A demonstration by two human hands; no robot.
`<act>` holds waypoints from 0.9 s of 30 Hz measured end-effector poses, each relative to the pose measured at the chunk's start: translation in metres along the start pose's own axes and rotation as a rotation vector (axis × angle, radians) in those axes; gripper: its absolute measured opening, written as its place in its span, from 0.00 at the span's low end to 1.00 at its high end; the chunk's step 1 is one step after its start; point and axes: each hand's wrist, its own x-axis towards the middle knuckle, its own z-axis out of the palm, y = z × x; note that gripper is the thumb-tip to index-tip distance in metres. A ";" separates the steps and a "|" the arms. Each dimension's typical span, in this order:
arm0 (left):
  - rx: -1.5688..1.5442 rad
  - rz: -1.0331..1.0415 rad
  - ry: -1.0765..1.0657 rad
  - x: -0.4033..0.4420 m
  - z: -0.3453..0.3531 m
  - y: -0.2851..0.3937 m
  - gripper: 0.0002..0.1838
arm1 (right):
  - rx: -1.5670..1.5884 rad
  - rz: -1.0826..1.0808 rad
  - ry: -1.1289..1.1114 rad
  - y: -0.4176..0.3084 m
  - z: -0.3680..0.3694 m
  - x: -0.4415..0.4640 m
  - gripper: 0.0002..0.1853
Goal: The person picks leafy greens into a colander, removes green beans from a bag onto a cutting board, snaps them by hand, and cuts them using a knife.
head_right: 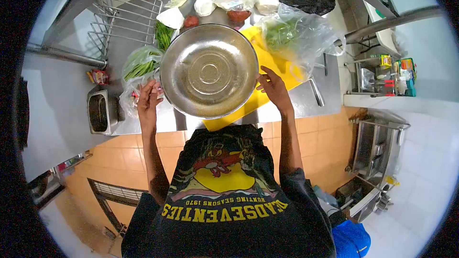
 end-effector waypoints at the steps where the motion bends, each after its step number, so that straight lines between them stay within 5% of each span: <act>1: 0.006 0.001 -0.006 0.001 0.001 0.000 0.22 | 0.010 0.015 -0.061 0.000 -0.001 0.001 0.25; 6: 0.025 -0.013 -0.029 0.006 -0.001 -0.001 0.22 | -0.028 -0.072 0.033 0.018 -0.017 0.005 0.17; 9: 0.002 0.006 0.031 0.002 -0.003 -0.001 0.18 | -0.190 -0.450 0.711 0.006 -0.045 0.009 0.12; 11: 0.002 -0.011 0.045 0.000 -0.008 -0.005 0.18 | -0.486 -0.343 0.984 -0.020 -0.076 0.004 0.18; 14: -0.007 -0.016 0.023 0.000 0.002 -0.002 0.19 | -0.149 -0.213 0.965 -0.009 -0.107 0.033 0.25; 18: 0.023 -0.021 0.010 0.003 0.009 -0.002 0.17 | 0.211 0.016 0.325 0.010 -0.126 0.076 0.27; 22: 0.041 0.005 0.008 0.001 0.008 -0.001 0.19 | 0.398 -0.347 0.417 -0.049 -0.117 0.093 0.25; 24: 0.038 0.001 0.007 -0.001 0.005 -0.003 0.19 | 0.293 -0.364 0.413 -0.090 -0.107 0.089 0.27; 27: 0.029 -0.023 0.015 -0.005 0.006 -0.009 0.18 | -0.278 -0.290 0.340 -0.080 -0.113 0.096 0.30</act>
